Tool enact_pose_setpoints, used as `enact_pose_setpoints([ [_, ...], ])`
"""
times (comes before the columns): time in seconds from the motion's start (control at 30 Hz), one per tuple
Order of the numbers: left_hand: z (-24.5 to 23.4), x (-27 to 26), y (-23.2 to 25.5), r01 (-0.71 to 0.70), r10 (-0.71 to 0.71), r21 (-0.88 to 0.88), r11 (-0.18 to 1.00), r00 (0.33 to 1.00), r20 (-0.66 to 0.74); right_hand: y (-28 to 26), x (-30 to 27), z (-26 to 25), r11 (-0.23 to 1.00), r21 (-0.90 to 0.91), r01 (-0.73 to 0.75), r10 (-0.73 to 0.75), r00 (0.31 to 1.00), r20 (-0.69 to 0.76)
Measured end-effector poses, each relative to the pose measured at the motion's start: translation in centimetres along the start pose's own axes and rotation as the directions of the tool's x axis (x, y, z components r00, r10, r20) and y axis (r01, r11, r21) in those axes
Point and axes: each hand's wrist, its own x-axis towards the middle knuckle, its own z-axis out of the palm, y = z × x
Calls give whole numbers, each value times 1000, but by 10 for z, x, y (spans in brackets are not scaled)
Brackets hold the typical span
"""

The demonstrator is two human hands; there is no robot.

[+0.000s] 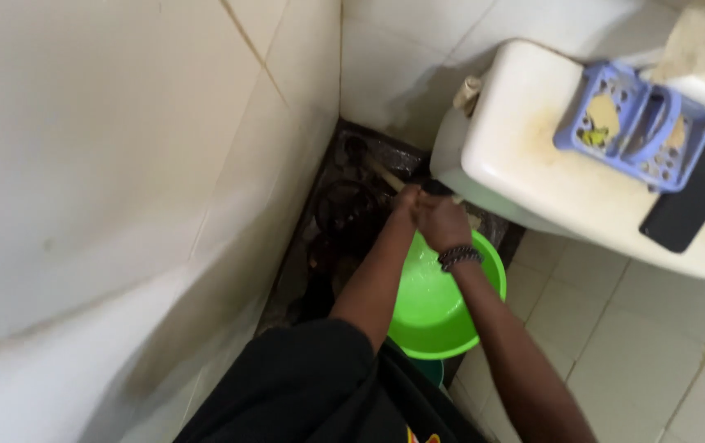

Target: Cleaning the bathroom floor using a mop and water from a bucket.

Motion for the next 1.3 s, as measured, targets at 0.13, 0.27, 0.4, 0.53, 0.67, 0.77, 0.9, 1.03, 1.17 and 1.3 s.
enact_pose_setpoints([
  [0.13, 43, -42, 18, 23, -23, -1, 1000, 998, -60, 4, -13, -5, 997, 63, 46, -49, 998, 38],
  [0.27, 25, -87, 37, 104, -109, -137, 985, 993, -32, -17, -22, 8, 987, 124, 104, -109, 993, 39],
  [0.4, 1, -62, 48, 145, -126, -157, 977, 984, 125, -31, -10, 22, 984, 150, 95, -94, 995, -13],
  [0.53, 8, -78, 66, 177, -168, -129, 976, 983, 76, -47, 3, 11, 991, 130, -24, 17, 999, 51],
  [0.67, 31, -111, 90, 144, -139, 39, 989, 985, -104, -54, 21, 4, 981, 187, -59, 57, 998, 16],
  [0.77, 37, -128, 98, 192, -162, 115, 975, 960, -227, -46, 23, 20, 970, 228, -81, 84, 996, -5],
  [0.9, -29, -3, 76, 100, -98, 153, 983, 995, -23, -33, 32, 53, 988, 78, 135, -130, 989, -63],
  [1.03, -26, -75, 119, -39, 13, 170, 985, 989, 150, -80, 46, 29, 976, 214, -35, 41, 999, -25],
  [1.17, -15, -89, 147, -210, 145, 122, 970, 903, 405, -91, 55, 36, 982, 123, -147, 135, 986, 99],
  [1.3, -81, 12, 132, -351, 259, 37, 936, 754, 603, -106, 49, 26, 987, 91, -133, 113, 974, 198],
])
